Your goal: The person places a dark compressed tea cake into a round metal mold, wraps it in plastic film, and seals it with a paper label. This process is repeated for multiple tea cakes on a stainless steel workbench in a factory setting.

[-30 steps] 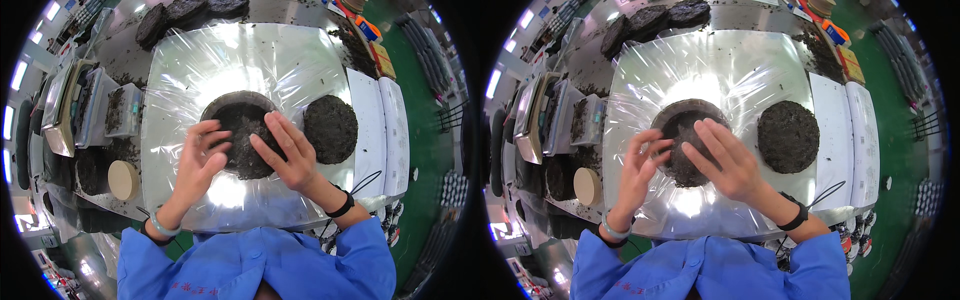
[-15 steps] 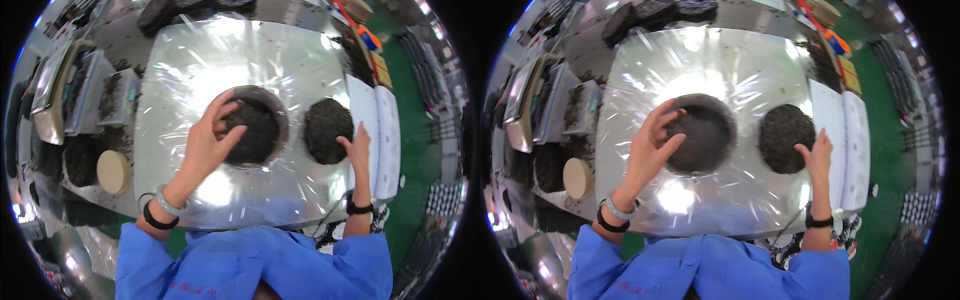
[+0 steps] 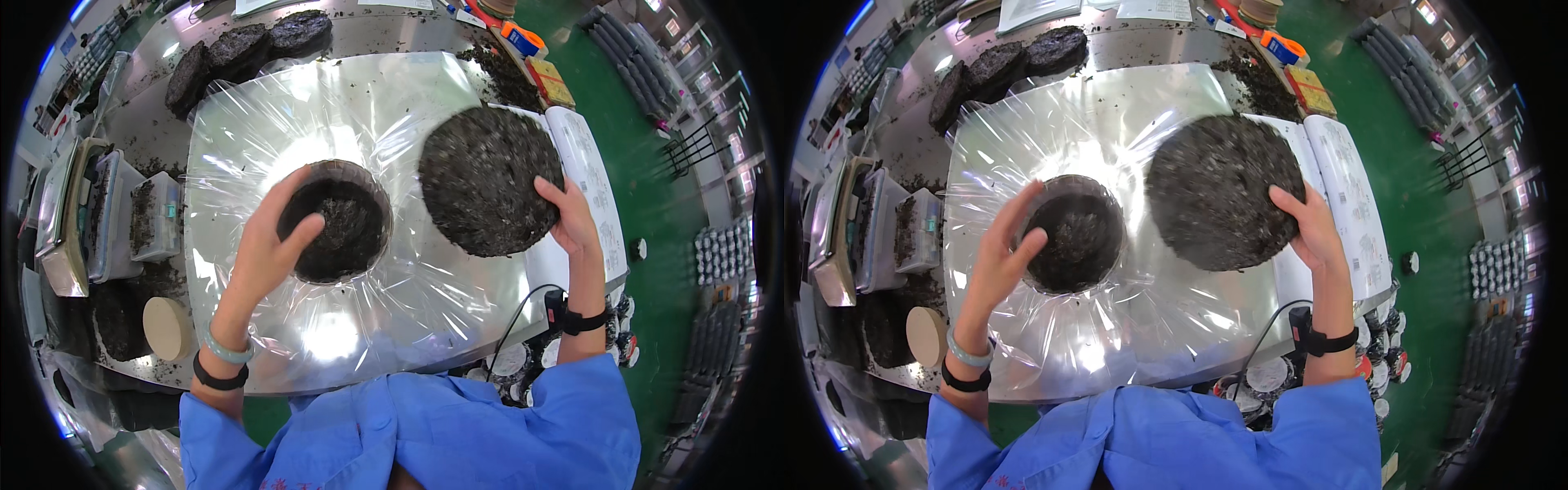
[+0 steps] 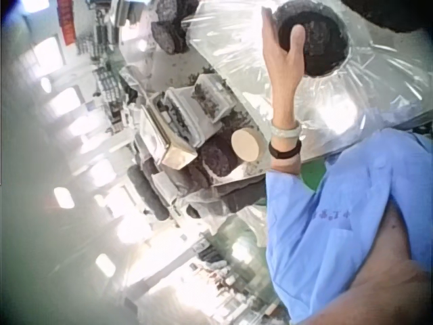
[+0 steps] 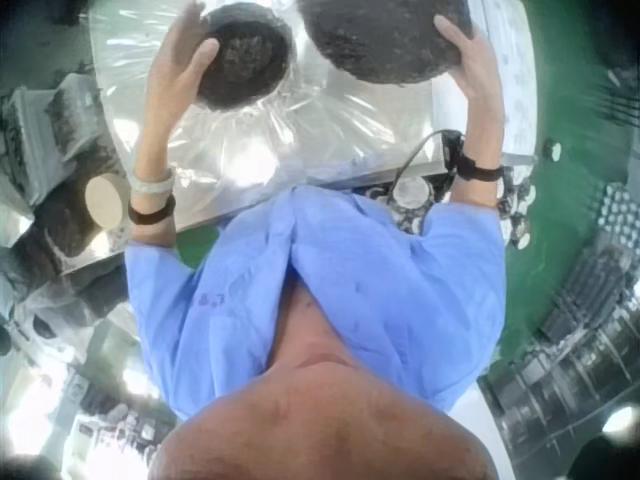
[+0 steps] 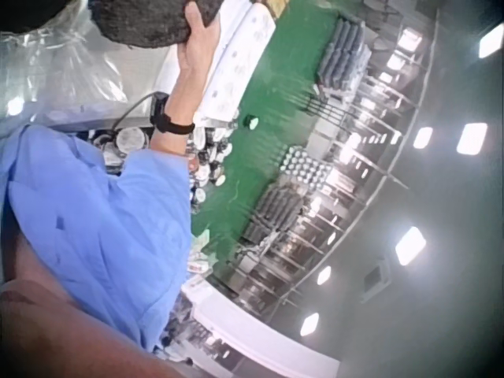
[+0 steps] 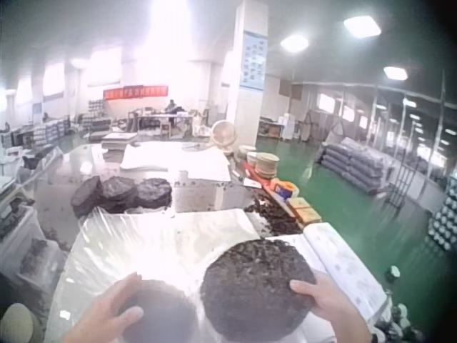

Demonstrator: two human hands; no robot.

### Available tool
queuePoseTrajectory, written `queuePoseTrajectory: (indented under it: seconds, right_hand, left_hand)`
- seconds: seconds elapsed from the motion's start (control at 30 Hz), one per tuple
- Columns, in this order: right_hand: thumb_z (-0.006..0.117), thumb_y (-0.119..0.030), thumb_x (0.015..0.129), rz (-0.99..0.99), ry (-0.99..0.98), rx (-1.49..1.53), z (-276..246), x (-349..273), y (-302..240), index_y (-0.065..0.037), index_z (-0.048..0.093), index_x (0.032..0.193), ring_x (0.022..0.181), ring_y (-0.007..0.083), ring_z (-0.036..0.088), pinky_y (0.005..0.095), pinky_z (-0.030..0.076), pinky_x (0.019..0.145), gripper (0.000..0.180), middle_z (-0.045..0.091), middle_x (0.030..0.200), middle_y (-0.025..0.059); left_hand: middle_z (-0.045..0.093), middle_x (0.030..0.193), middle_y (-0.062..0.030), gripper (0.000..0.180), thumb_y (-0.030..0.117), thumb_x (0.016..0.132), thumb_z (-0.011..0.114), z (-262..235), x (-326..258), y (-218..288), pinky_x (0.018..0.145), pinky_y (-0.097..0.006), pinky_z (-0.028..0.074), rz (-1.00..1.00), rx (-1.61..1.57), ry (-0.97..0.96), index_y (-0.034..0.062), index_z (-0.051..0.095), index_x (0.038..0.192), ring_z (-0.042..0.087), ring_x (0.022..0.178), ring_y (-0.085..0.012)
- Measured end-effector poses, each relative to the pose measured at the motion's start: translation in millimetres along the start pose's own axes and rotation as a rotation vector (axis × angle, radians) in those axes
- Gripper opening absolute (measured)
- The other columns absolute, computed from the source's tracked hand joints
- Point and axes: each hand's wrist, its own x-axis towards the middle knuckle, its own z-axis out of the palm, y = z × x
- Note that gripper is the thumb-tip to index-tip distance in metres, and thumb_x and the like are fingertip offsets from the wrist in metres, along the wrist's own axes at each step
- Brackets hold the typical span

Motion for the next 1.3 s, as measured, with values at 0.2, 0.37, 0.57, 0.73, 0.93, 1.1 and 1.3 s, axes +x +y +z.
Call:
queuePoseTrajectory:
  seconds: [0.2,0.37,0.57,0.73,0.93,1.1,1.3]
  right_hand:
    - [0.073,-0.018,0.093,-0.210,-0.322,0.017,122.0,23.4,17.4,0.001,0.047,0.140,0.116,0.0187,0.061,0.0346,0.049,0.101,0.058,0.062,0.130,0.0107]
    - [0.076,-0.018,0.089,-0.087,-0.497,0.010,150.1,55.4,8.1,0.004,0.054,0.133,0.104,0.0165,0.065,0.0312,0.054,0.090,0.053,0.066,0.121,0.0099]
    - [0.075,-0.015,0.089,-0.527,-0.277,-0.396,192.8,50.3,51.8,0.005,0.066,0.115,0.086,0.0149,0.068,0.0306,0.054,0.080,0.034,0.074,0.097,0.0106]
    - [0.073,-0.019,0.090,-0.749,-0.167,-0.677,231.5,-8.4,55.5,0.003,0.064,0.113,0.079,0.0404,0.070,0.0369,0.054,0.070,0.033,0.068,0.082,0.0240]
    - [0.075,-0.015,0.087,-0.280,-0.284,-0.231,192.2,26.9,41.4,0.004,0.057,0.125,0.099,0.0169,0.066,0.0315,0.052,0.088,0.046,0.070,0.111,0.0144]
    - [0.077,-0.016,0.086,-0.335,-0.188,-0.528,185.3,44.1,95.8,0.002,0.052,0.131,0.108,0.0250,0.065,0.0346,0.050,0.095,0.055,0.066,0.118,0.0183]
    - [0.072,-0.004,0.081,-1.089,-0.173,-0.917,207.4,54.1,103.6,-0.002,0.066,0.111,0.110,0.0326,0.064,0.0385,0.052,0.095,0.030,0.065,0.113,0.0169]
  left_hand:
    - [0.062,0.124,-0.0148,0.071,0.025,0.093,0.073,16.3,56.3,0.3,0.101,-0.033,0.047,-0.171,-0.427,0.128,-0.0001,0.037,0.149,0.060,0.112,-0.0215]
    - [0.063,0.123,-0.0147,0.075,0.021,0.085,0.079,-9.7,44.7,-16.4,0.101,-0.035,0.048,-0.021,-0.274,0.302,0.0049,0.041,0.147,0.062,0.113,-0.0242]
    - [0.045,0.127,-0.0210,0.118,0.023,0.070,0.088,-4.0,43.9,-10.3,0.100,-0.042,0.049,-0.081,0.208,0.441,0.0135,0.011,0.159,0.056,0.113,-0.0365]
    - [0.038,0.119,-0.0170,0.133,0.020,0.064,0.091,10.6,38.2,-31.6,0.095,-0.044,0.051,-0.124,0.302,0.625,0.0192,0.000,0.160,0.055,0.104,-0.0377]
    - [0.053,0.137,-0.0185,0.109,0.016,0.077,0.085,-32.9,23.6,-12.1,0.107,-0.038,0.045,-0.123,-0.297,0.104,0.0156,0.016,0.161,0.055,0.126,-0.0256]
    - [0.053,0.123,-0.0152,0.068,0.022,0.079,0.082,0.3,0.4,-38.9,0.097,-0.039,0.051,-0.139,0.213,0.249,0.0251,0.057,0.142,0.061,0.111,-0.0318]
    - [0.047,0.123,-0.0162,0.062,0.018,0.079,0.081,2.3,4.2,-37.1,0.093,-0.040,0.054,-0.178,0.300,0.213,0.0246,0.062,0.138,0.062,0.105,-0.0327]
